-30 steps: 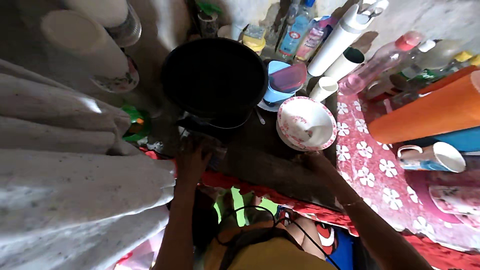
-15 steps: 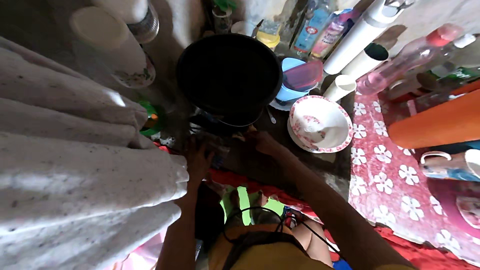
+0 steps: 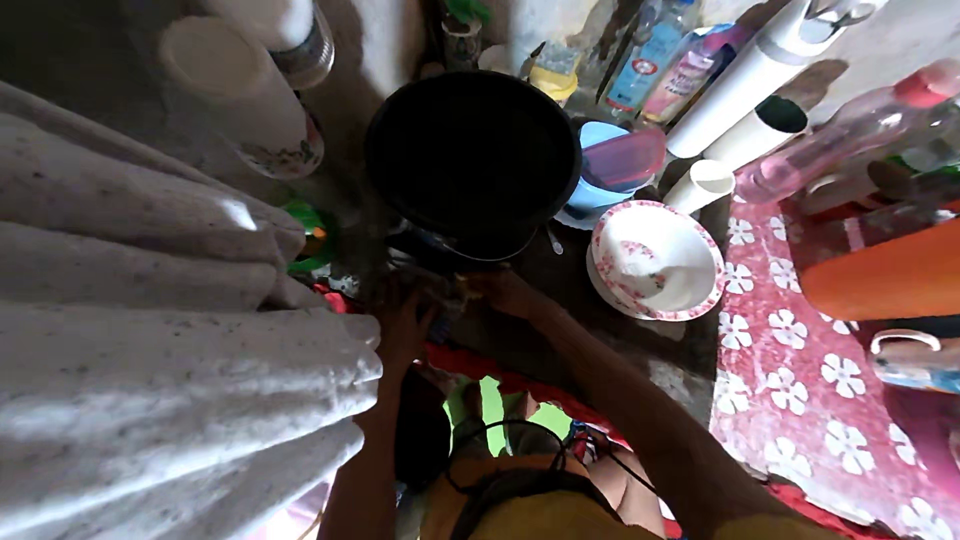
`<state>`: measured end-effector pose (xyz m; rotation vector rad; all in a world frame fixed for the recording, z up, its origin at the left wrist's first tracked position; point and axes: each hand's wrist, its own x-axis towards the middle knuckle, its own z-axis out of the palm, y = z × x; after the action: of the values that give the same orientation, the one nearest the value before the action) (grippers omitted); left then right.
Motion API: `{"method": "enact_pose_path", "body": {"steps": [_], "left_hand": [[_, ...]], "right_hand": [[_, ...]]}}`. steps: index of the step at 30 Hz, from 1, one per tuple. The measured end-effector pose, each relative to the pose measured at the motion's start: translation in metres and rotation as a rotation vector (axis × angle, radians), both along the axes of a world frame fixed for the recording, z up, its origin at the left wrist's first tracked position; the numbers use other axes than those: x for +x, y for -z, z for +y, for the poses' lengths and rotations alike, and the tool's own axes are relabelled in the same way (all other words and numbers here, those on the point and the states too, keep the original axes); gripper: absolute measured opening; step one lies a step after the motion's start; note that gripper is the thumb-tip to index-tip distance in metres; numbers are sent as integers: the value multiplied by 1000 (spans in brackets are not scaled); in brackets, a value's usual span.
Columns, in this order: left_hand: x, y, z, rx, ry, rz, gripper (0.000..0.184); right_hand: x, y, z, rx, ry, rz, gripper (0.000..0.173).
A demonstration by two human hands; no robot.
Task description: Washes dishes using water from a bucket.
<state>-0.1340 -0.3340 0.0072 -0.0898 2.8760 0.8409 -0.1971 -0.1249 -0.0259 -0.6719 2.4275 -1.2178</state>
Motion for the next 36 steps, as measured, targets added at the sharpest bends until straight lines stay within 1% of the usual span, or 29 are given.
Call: {"method": "enact_pose_path", "body": {"steps": [2,4,7,9,10,11,12,13,14,16,18,19,21,22,28,33,36], "left_hand": [[2,3,-1,10,-5,23,45],[0,0,-1,-10,-3,-6,46],[-5,-5,-1,-35,11,-80,47],[-3,-11,1,-6,-5,-41,42],[1,-11,5,6,-22,74,36],[6,-7,9,5,-39,311,29],[6,-4,13,3,-45,567,25],[2,-7,19,21,-41,765,25],[-8,-15,27,32,-30,925,23],[-30,-34,41,34,68,1084,23],[-55,-44,52,-26,230,1121,30],[-67,-44,57,-61,316,1131,33],[-84,-39,64,-104,456,1156,32],[-88,-37,65,-115,490,1175,30],[-91,-34,67,-222,492,1240,30],[-95,-35,80,-173,497,1251,25],[-99,-35,92,-171,467,1243,25]], "right_hand": [[-3,-9,-9,48,-4,-72,32],[5,-22,8,121,40,-157,33],[31,-30,64,294,148,-287,35],[52,-35,100,386,220,-331,36],[59,-38,113,398,244,-339,35],[64,-40,121,394,259,-339,34],[65,-40,122,388,266,-343,34],[64,-39,120,383,275,-345,35],[62,-37,115,376,287,-334,35],[60,-32,108,359,304,-302,37],[60,-28,107,358,295,-290,38],[60,-28,108,362,294,-295,38],[61,-27,109,358,307,-301,38],[60,-26,110,358,313,-297,37],[59,-30,107,397,295,-326,38],[60,-30,106,415,290,-308,38],[62,-28,107,391,308,-272,39]]}}
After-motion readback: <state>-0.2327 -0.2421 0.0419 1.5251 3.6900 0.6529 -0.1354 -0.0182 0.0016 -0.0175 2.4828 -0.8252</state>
